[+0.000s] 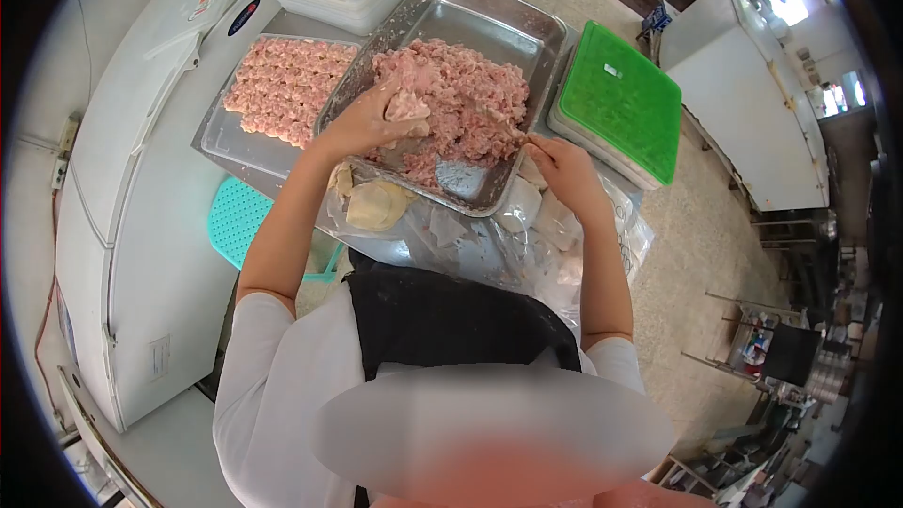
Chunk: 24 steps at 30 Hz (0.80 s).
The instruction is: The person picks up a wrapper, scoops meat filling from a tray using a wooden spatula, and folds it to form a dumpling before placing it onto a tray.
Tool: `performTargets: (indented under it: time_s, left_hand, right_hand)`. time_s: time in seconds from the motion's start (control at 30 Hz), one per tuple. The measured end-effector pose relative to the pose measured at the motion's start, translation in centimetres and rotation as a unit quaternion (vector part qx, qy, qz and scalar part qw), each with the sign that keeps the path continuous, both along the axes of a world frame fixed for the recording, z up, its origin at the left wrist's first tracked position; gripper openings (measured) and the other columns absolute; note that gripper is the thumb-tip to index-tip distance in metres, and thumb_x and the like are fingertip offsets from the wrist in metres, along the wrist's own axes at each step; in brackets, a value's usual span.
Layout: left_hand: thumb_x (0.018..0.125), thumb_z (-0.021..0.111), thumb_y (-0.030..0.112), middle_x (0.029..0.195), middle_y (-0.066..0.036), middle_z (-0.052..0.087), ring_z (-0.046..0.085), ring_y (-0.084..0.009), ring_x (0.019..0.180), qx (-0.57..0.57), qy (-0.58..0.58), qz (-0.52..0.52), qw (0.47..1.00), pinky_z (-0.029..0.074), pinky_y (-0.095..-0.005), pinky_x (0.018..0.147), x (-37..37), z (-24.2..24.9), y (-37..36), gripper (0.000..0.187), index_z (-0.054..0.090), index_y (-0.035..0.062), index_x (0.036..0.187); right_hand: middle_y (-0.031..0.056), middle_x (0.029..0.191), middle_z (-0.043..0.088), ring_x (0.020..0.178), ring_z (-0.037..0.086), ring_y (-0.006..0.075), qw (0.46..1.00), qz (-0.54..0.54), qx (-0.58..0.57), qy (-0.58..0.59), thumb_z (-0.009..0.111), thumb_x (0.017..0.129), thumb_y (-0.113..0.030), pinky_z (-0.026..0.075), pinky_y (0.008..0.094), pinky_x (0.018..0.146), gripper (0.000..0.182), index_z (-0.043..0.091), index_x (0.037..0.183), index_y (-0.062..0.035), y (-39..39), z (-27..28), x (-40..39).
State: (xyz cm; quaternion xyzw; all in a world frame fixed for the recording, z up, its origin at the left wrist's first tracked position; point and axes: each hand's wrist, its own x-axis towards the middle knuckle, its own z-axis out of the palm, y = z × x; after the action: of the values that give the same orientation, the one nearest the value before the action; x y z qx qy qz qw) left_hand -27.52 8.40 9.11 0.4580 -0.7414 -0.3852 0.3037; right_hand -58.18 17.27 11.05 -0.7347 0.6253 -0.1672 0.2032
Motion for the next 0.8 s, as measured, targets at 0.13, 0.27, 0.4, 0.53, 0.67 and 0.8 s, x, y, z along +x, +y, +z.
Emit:
performTargets:
  time_s: [0.13,0.27,0.4,0.53,0.67,0.8]
  left_hand:
    - [0.074,0.075,0.034,0.123,-0.016,0.060,0.055,-0.0296,0.116,-0.027,0.001,-0.135,0.990,0.041,-0.0370,0.099,0.1,1.5,0.0,0.059,0.057,0.0036,0.122]
    - [0.076,0.075,0.027,0.122,-0.014,0.061,0.058,-0.0248,0.110,-0.149,-0.054,-0.180,0.971,0.043,-0.0357,0.096,0.9,0.0,-1.1,0.056,0.058,0.0023,0.122]
    - [0.076,0.074,0.026,0.113,-0.012,0.066,0.061,-0.0213,0.100,0.024,0.054,-0.198,0.978,0.046,-0.0334,0.090,1.6,-0.4,-2.5,0.052,0.059,0.0023,0.119]
    - [0.076,0.075,0.026,0.103,-0.010,0.068,0.062,-0.0206,0.097,0.052,0.022,-0.182,0.982,0.047,-0.0340,0.089,3.9,-4.4,-4.1,0.049,0.058,0.0035,0.117]
    - [0.075,0.078,0.024,0.098,-0.008,0.065,0.061,-0.0190,0.094,0.007,0.120,-0.186,0.975,0.047,-0.0331,0.086,8.6,-0.3,-3.0,0.046,0.057,0.0080,0.114]
    - [0.075,0.078,0.025,0.105,-0.009,0.062,0.059,-0.0205,0.097,-0.129,0.090,-0.210,0.965,0.046,-0.0345,0.088,13.0,1.4,-3.5,0.043,0.059,0.0100,0.111]
  right_hand:
    - [0.0180,0.094,0.067,0.079,0.063,0.0222,0.982,0.089,-0.071,-0.154,0.058,0.094,-0.022,0.048,0.0302,0.075,0.026,0.065,0.112,-0.0043,1.7,1.0,3.0]
    - [0.0161,0.092,0.066,0.078,0.064,0.0258,0.981,0.108,-0.035,-0.155,0.058,0.093,-0.023,0.050,0.0339,0.073,0.026,0.066,0.110,-0.0049,1.4,0.8,5.0]
    - [0.0134,0.095,0.065,0.081,0.064,0.0329,0.987,0.011,-0.137,0.084,0.058,0.091,-0.025,0.051,0.0428,0.070,0.025,0.065,0.109,-0.0085,1.9,1.9,8.2]
    - [0.0152,0.100,0.067,0.084,0.065,0.0337,0.964,-0.069,-0.024,0.255,0.055,0.091,-0.029,0.051,0.0453,0.070,0.025,0.067,0.108,-0.0148,-0.1,-3.1,7.2]
    - [0.0210,0.099,0.066,0.085,0.065,0.0341,0.982,-0.129,0.007,0.138,0.057,0.093,-0.027,0.051,0.0387,0.071,0.025,0.070,0.103,-0.0081,2.2,1.2,9.6]
    - [0.0188,0.094,0.068,0.085,0.065,0.0263,0.980,-0.051,-0.111,-0.156,0.063,0.091,-0.021,0.048,0.0280,0.079,0.026,0.067,0.109,-0.0019,3.4,3.9,16.8]
